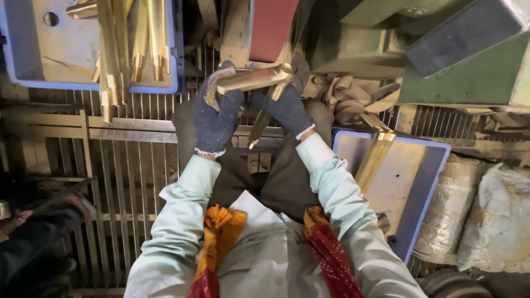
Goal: The person sits on a metal grate floor and uses a belt sander to polish brass-colored metal parts. They hold the parts with gloved hands, moving them against the rotating belt to smooth the surface. After polishing, the person removes their gloves and handles a small rectangular object, possibly a sanding block or tool, before the video ends.
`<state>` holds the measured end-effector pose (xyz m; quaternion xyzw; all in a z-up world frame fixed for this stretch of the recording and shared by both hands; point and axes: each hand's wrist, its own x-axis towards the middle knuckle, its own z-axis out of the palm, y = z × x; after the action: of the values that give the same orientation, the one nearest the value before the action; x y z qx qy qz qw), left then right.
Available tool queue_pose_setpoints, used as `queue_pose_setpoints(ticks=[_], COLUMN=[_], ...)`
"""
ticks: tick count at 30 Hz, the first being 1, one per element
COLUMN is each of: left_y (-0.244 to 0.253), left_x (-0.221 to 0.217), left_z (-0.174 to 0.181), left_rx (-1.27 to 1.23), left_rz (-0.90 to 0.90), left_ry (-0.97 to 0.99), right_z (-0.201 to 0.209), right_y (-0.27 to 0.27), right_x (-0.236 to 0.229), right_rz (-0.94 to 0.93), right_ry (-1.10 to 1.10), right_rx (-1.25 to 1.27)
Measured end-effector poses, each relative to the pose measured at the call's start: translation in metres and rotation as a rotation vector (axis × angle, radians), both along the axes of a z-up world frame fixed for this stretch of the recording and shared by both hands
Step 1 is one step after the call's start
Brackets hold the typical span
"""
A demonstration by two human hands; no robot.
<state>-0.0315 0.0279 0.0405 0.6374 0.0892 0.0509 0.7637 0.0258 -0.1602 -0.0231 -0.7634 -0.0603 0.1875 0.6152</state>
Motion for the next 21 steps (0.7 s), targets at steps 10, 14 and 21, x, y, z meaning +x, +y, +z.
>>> queue_pose_setpoints(ticks=[10, 14, 21], left_y=[-0.006, -0.004, -0.002], left_x=[0.032, 0.042, 0.06], left_z=[-0.029, -0.051, -0.11], left_rx=[-0.145, -0.161, -0.354], left_rz=[0.134, 0.171, 0.243], left_ry=[0.166, 0.288, 0.532], right_z=[-0.016, -0.013, -0.016], right_y=[0.001, 0.004, 0.01], right_x=[-0.006, -0.007, -0.006], right_rz=[-0.125, -0.187, -0.213], right_ry=[0.349, 0.342, 0.288], right_rx=[0.268, 0.243, 0.047])
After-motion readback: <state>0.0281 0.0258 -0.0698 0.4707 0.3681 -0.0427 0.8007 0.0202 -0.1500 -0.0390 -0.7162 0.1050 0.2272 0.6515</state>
